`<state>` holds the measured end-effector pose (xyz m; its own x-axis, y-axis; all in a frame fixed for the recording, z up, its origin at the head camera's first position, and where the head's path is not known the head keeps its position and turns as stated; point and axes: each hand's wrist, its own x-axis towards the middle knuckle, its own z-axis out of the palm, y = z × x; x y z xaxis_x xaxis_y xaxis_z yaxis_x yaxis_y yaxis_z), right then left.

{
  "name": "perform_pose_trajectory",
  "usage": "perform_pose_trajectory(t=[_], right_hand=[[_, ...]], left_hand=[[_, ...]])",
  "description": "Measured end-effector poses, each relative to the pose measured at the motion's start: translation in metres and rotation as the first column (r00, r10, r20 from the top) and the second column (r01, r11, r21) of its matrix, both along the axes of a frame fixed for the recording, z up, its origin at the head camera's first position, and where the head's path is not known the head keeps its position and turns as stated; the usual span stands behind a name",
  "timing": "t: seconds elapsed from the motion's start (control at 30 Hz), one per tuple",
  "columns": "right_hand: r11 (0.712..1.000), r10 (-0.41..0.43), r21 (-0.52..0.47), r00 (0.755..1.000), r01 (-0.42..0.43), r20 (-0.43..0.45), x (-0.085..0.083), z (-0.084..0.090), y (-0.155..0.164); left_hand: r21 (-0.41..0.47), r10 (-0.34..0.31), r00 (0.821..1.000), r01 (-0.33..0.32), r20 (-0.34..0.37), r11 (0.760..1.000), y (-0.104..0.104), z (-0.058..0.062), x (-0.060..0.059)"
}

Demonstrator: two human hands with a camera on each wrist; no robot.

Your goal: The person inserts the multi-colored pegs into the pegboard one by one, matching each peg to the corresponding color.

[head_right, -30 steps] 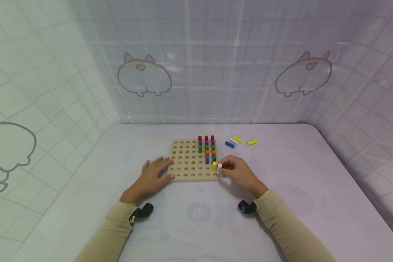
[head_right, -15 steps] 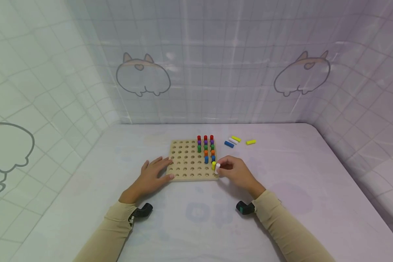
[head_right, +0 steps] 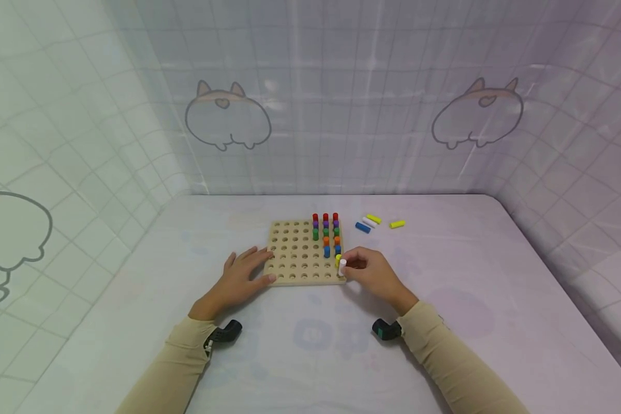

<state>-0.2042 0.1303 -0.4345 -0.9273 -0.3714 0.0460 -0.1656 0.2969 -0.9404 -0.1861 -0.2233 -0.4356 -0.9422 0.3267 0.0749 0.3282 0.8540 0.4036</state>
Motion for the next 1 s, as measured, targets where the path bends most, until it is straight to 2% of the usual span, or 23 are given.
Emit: perform_pose_trajectory(t=[0.67,1.0], right_hand=[[0.999,0.005,0.043,1.0,-0.006,0.02,-0.0024,-0.0028,0.0002],[0.999,0.01,0.053,1.0,-0.011,0.021,-0.0021,-0.0011,0.0003]], left_hand=[[0.004,0.003,1.0,-0.003,-0.011,1.0,-0.0002,-0.0046,-0.0008],[0.001,0.006,1.0,-0.006,-0.008,1.0,0.0014,-0.0015,0.0001]])
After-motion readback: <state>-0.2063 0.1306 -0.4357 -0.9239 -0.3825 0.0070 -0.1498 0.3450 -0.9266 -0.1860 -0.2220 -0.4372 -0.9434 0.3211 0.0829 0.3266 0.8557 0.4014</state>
